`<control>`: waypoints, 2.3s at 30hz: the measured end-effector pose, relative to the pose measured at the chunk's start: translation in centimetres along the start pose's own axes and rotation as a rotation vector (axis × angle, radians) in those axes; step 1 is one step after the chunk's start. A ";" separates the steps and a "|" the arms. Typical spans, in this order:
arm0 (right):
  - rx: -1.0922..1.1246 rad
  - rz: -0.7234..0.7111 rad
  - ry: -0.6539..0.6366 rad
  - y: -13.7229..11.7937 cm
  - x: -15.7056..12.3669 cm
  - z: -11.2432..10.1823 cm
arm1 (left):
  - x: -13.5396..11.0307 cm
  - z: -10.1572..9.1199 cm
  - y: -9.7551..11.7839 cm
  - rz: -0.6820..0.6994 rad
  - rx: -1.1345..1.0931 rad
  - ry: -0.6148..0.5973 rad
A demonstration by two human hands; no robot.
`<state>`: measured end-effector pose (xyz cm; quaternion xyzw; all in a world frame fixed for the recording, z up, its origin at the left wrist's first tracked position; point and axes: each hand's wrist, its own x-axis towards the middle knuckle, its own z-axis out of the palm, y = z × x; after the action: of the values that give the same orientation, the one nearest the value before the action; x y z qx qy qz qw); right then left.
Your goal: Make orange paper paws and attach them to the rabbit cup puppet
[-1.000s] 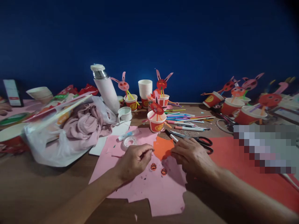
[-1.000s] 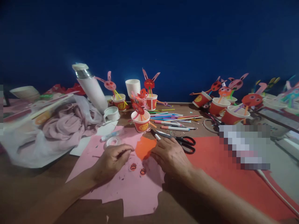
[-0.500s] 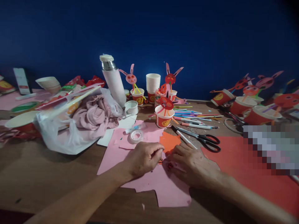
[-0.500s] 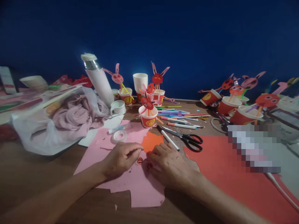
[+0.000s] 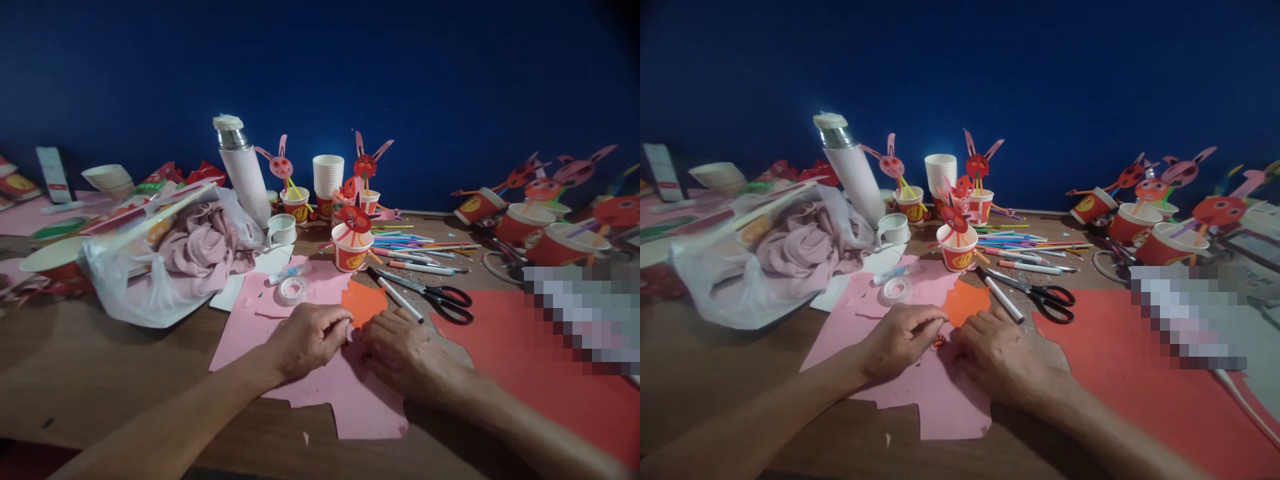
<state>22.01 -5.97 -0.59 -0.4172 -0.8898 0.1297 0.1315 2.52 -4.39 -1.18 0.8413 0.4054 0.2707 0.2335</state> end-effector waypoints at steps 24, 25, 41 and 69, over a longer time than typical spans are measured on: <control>0.700 0.306 0.140 0.7 -0.7 0.1 | 0.0 0.4 2.5 -0.255 -0.564 -0.128; 0.701 0.305 0.139 0.7 -0.7 0.1 | 0.0 0.4 2.5 -0.268 -0.579 -0.121; 0.756 0.313 0.087 0.4 -0.4 -0.7 | 0.0 0.3 2.7 -0.336 -0.645 -0.089; 0.429 -0.303 0.265 1.0 -0.8 -1.1 | 0.5 -0.1 1.9 -0.700 -1.253 -0.384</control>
<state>23.58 -5.88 -0.05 -0.2555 -0.8694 0.2383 0.3495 3.75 -5.02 0.22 0.4049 0.3713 0.2090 0.8090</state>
